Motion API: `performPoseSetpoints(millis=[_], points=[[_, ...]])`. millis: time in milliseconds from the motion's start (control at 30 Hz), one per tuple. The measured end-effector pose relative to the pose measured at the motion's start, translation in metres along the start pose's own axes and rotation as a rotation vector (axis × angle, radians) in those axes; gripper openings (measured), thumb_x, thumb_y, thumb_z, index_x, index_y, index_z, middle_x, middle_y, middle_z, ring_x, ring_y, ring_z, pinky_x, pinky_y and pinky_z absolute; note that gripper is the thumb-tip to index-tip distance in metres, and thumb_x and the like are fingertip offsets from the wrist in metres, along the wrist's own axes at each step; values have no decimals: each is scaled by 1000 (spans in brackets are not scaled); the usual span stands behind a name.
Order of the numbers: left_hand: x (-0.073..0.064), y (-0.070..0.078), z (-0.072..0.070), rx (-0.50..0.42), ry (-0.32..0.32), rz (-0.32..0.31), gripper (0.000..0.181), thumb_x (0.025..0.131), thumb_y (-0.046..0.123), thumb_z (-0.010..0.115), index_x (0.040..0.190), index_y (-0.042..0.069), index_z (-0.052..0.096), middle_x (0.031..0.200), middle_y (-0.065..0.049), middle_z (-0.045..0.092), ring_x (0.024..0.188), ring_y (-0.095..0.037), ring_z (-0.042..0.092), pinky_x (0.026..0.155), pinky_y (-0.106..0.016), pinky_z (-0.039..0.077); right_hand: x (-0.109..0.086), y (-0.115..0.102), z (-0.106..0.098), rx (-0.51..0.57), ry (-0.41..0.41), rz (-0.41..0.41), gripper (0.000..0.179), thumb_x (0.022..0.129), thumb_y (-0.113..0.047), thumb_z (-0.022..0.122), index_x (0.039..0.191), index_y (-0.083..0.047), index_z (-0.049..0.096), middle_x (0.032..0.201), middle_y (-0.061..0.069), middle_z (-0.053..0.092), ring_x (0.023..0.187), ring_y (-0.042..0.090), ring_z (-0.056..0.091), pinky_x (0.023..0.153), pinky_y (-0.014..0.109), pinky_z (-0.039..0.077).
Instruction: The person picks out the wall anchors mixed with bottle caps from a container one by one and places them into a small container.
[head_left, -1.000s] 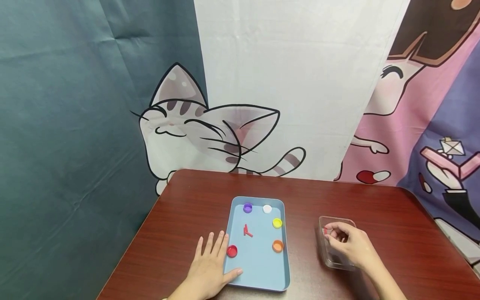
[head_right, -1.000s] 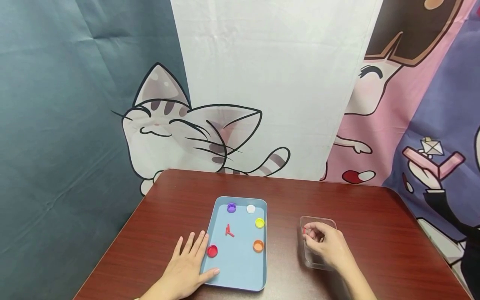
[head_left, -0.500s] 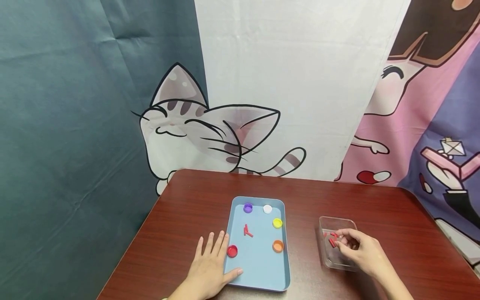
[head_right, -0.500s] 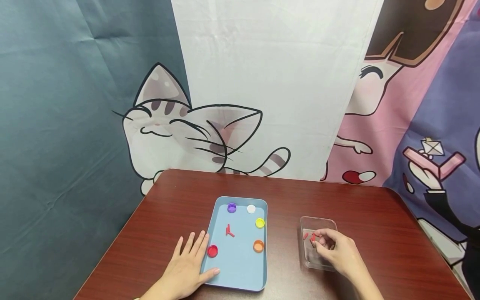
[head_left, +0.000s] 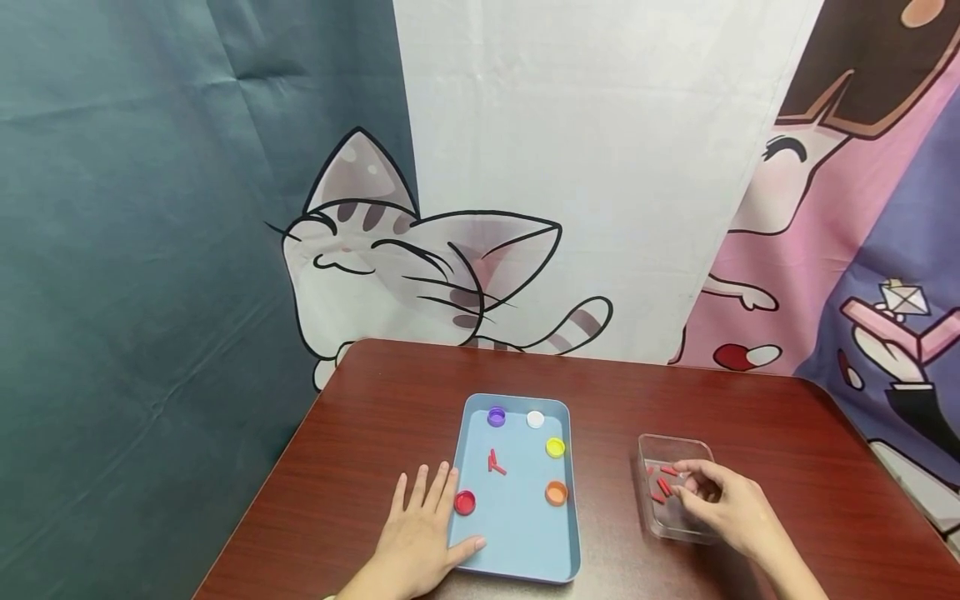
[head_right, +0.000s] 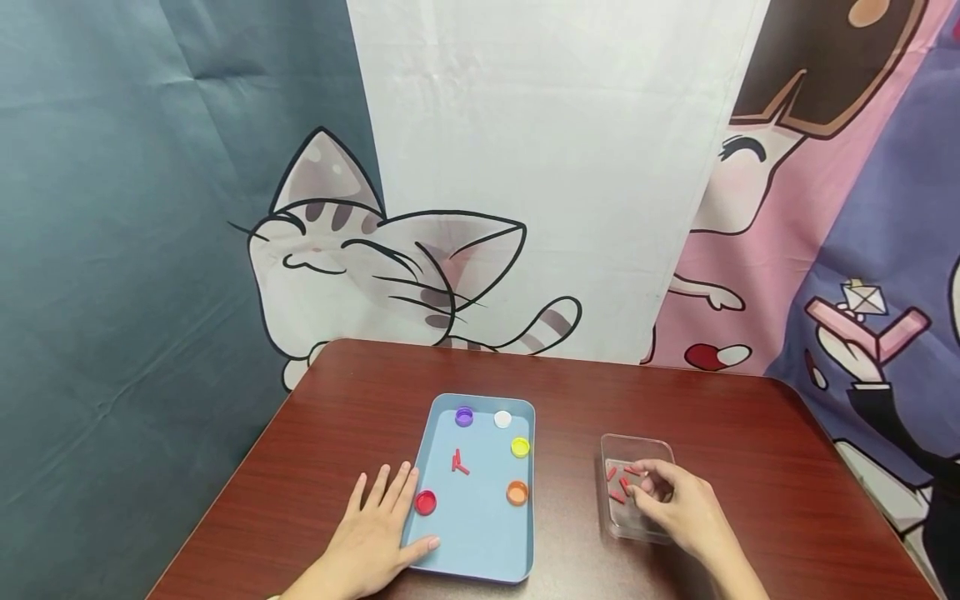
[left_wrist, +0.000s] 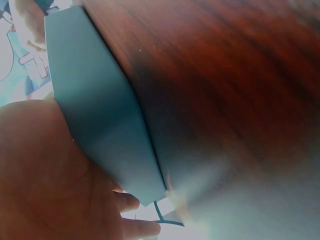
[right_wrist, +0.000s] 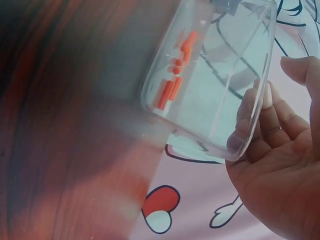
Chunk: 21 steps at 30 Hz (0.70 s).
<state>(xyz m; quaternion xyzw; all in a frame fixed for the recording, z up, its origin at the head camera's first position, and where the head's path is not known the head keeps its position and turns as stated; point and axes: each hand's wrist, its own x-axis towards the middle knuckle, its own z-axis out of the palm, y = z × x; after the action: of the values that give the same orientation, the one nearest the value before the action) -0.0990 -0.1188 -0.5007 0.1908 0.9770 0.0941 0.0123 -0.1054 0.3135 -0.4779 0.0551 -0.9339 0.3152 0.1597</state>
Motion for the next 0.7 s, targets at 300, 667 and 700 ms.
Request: performPoseSetpoints(millis=[300,667,700], points=[[0,0,0,6,0,3,100,89,77,49,157,5,35,163,-14,34,149,-44,29,118,-66,14,8,-14,10,85,7,-93,25,78,-9,85,101,-15,75,74,-17,58,62,-2,51,55,16,41],[0,1,-3,2,-8,2,100,89,78,49,157,5,35,163,-14,33,149,-44,28,118,-66,14,32,-43,36,154,-34,-243,29,76,-2,83,98,-18,74,76,-17,59,65,-1,53,56,18,45],[0,1,-3,3,-7,2,100,89,78,49,157,5,35,163,-14,34,149,-44,28,118,-66,14,34,-45,38,154,-45,-241,29,77,-2,83,99,-18,74,77,-18,58,65,-1,53,56,19,45]])
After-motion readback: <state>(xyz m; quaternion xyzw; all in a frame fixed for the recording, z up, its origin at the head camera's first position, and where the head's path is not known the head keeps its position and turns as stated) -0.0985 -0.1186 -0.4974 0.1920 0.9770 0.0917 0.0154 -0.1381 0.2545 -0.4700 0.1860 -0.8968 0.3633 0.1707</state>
